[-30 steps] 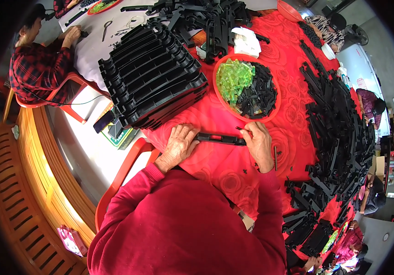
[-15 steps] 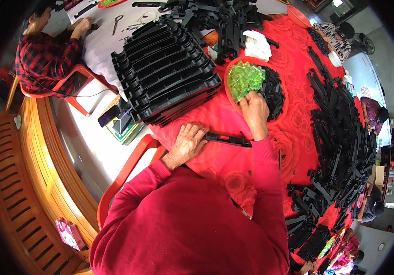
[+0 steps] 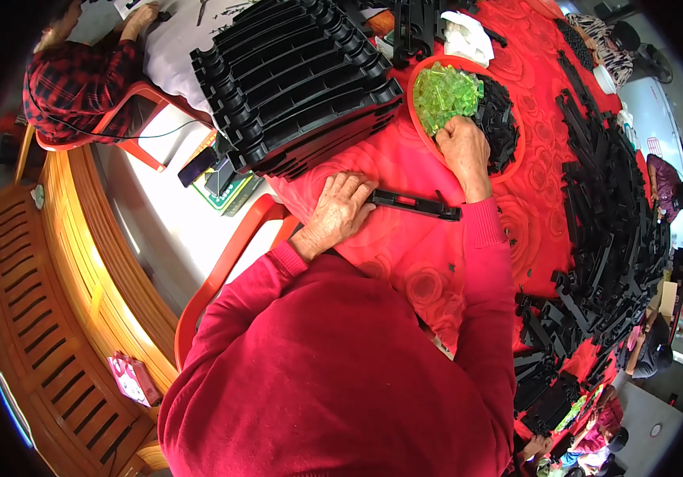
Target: The person assembles plastic parts by fitting small components from a bowl into plastic pieces by hand, then stacks the assembled items.
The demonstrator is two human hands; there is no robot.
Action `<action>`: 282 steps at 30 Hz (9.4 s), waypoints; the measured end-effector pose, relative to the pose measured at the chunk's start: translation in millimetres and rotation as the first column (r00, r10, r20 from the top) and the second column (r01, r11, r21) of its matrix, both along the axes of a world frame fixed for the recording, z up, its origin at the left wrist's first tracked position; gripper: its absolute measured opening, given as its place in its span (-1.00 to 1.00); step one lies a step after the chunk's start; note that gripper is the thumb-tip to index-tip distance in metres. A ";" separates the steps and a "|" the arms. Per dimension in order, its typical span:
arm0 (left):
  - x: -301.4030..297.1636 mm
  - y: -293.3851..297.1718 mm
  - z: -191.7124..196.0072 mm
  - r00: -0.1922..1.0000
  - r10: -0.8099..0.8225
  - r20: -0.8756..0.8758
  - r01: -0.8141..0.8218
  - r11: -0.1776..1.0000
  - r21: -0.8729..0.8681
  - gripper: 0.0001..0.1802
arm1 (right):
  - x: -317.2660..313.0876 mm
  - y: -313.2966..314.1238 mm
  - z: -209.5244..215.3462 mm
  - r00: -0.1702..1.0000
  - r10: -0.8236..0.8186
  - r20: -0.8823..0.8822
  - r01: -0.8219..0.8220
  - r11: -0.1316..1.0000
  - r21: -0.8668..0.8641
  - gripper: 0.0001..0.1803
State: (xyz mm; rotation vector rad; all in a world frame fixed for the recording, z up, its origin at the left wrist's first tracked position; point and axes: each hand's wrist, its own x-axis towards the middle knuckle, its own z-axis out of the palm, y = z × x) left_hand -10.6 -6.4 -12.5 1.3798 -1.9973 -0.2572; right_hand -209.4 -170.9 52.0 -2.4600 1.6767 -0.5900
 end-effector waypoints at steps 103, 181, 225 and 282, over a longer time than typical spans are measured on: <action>-10.3 -19.3 13.8 0.928 -0.264 0.262 0.291 0.954 -0.070 -0.68 | 5.4 160.4 -44.6 0.994 -0.002 -0.112 -0.015 0.988 -0.152 -0.71; -9.1 -5.8 52.4 0.552 0.089 -0.829 0.371 0.864 0.339 -0.96 | -7.6 157.5 1.2 0.544 -0.315 0.778 -0.202 0.850 0.486 -0.94; 17.8 12.3 16.6 0.990 -0.085 -0.111 0.068 0.986 -0.153 -0.66 | -3.9 132.8 -24.0 0.883 -0.148 0.446 0.048 0.972 0.229 -0.89; 0.2 -5.7 21.6 0.927 -0.257 0.274 0.254 0.966 0.045 -0.64 | 21.0 149.8 -36.4 0.891 -0.098 0.443 0.120 0.993 -0.021 -0.78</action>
